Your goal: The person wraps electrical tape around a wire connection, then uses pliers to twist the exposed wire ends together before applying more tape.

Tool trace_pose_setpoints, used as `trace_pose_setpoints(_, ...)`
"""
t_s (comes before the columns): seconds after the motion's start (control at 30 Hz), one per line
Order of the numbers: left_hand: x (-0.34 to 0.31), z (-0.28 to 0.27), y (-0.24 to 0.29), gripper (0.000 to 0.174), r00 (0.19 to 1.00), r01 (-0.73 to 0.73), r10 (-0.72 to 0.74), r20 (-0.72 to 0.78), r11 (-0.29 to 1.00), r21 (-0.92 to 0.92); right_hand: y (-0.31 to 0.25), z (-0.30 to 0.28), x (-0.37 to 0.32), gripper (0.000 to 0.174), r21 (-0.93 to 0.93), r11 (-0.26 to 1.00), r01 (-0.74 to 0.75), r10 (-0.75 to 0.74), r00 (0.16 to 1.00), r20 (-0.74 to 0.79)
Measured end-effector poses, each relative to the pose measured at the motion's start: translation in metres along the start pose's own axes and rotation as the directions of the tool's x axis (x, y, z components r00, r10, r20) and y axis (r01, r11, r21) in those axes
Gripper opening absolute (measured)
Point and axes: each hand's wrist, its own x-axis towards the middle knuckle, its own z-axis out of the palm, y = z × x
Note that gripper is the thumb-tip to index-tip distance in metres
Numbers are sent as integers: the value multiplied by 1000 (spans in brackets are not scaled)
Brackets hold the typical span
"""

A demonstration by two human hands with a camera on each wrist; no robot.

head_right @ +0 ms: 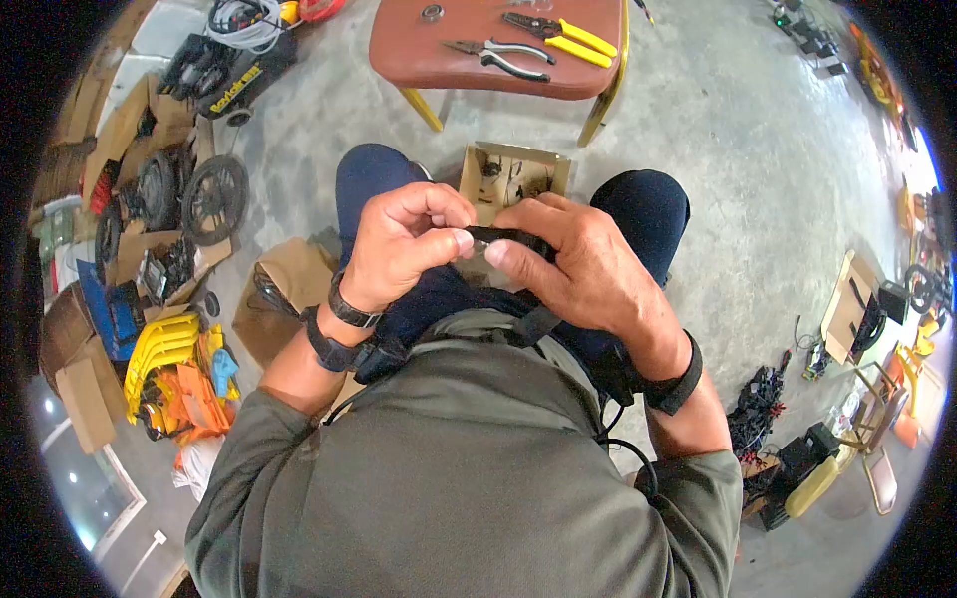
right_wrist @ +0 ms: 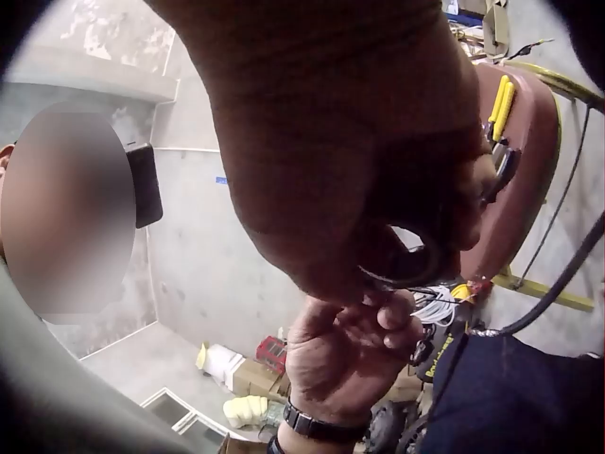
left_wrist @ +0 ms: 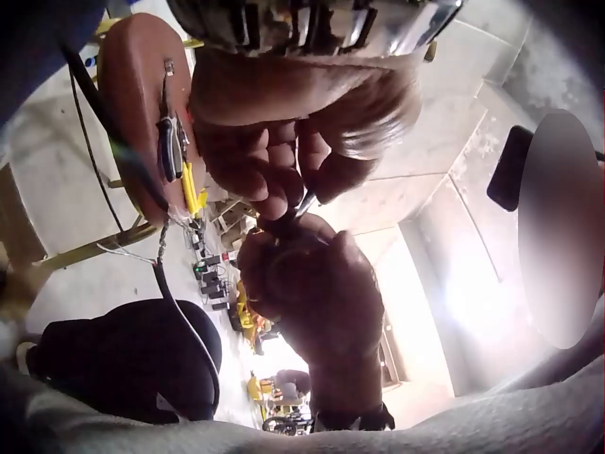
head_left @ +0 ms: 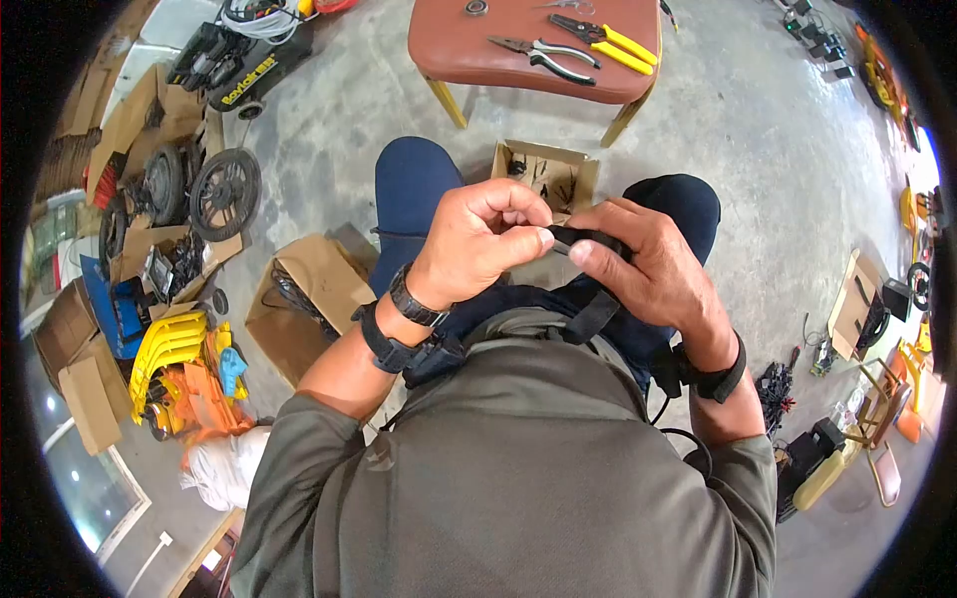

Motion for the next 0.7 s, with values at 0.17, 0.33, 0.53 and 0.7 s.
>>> trace_pose_setpoints(0.17,-6,-6,-10,10,991,124,-122,62,992,-37,16,5,-2,19,36,998,55,-52,995,-88)
trace_pose_setpoints(0.33,-14,-15,-4,18,987,-53,117,-114,887,459,8,-6,-5,16,-139,986,-90,86,996,-36)
trace_pose_setpoints(0.53,-6,-22,-19,27,995,-96,84,56,637,765,22,8,-2,17,-206,975,-84,86,996,3)
trace_pose_setpoints(0.7,7,-25,-29,21,995,35,-84,44,753,657,19,8,-5,22,-54,987,-153,153,988,-4)
